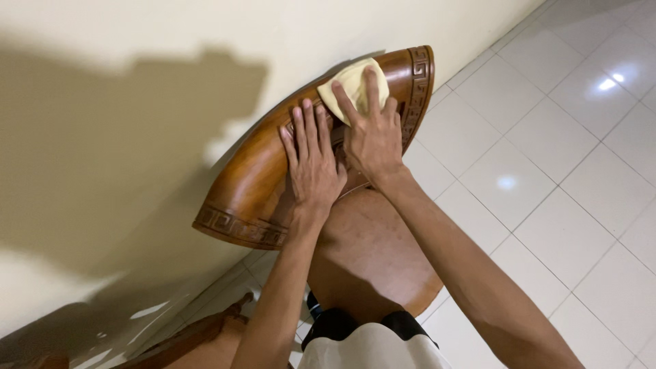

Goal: The person wipes the seat, backrest, and carved decorative details of two wooden chairs with a cloth.

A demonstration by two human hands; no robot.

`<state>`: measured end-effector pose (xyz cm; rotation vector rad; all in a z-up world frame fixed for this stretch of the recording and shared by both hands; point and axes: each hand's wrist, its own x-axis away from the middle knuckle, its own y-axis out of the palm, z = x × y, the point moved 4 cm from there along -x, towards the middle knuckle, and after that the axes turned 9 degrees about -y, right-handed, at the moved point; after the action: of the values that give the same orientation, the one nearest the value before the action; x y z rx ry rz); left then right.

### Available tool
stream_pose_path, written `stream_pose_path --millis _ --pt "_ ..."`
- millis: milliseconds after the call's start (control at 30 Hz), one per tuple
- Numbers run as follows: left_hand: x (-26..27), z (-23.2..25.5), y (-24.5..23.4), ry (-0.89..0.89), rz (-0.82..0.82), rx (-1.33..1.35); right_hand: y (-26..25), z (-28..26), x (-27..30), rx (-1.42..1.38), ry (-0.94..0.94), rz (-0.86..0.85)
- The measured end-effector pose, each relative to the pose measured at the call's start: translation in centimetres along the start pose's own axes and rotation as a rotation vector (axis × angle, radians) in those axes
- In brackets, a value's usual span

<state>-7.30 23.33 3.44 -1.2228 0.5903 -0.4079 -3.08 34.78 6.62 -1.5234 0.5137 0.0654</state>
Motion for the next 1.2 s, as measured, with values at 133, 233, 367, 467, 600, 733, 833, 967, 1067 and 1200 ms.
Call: stream_pose_path --millis 133,233,367,467,600,733,833,967,1067,1200 --pt "-1.7 1.6 0.5 0.09 0.027 0.272 0.0 1.7 -1.3 -0.011 -0.007 -0.06" --pt "-2.1 1.8 1.8 0.066 0.018 -0.177 -0.2 3.1 -1.7 0.192 -0.08 0.063" --pt "-2.1 1.7 3.0 0.077 0.08 -0.217 0.1 6.1 -1.1 0.144 0.035 0.084" --pt "-2.0 1.6 3.7 0.081 0.145 -0.245 0.2 6.6 -0.2 0.129 0.097 0.111" --pt "-2.2 1.8 3.8 0.078 0.152 -0.25 0.0 5.1 1.4 0.17 0.125 0.11" --pt "-2.2 1.8 3.9 0.063 0.065 -0.31 0.2 4.4 1.7 0.082 0.111 0.1" --pt "-2.2 1.9 3.8 0.062 0.115 -0.321 0.2 4.5 0.8 0.103 0.068 0.124" --pt "-2.3 1.7 4.4 0.075 0.137 -0.257 -0.2 6.1 -1.2 0.135 0.049 0.112" --pt "-2.1 1.7 4.4 0.064 0.195 -0.298 -0.7 7.6 -2.1 0.161 0.06 0.07" --pt "-2.0 1.7 4.3 0.06 0.201 -0.309 -0.9 9.5 -2.0 0.181 0.141 0.076"
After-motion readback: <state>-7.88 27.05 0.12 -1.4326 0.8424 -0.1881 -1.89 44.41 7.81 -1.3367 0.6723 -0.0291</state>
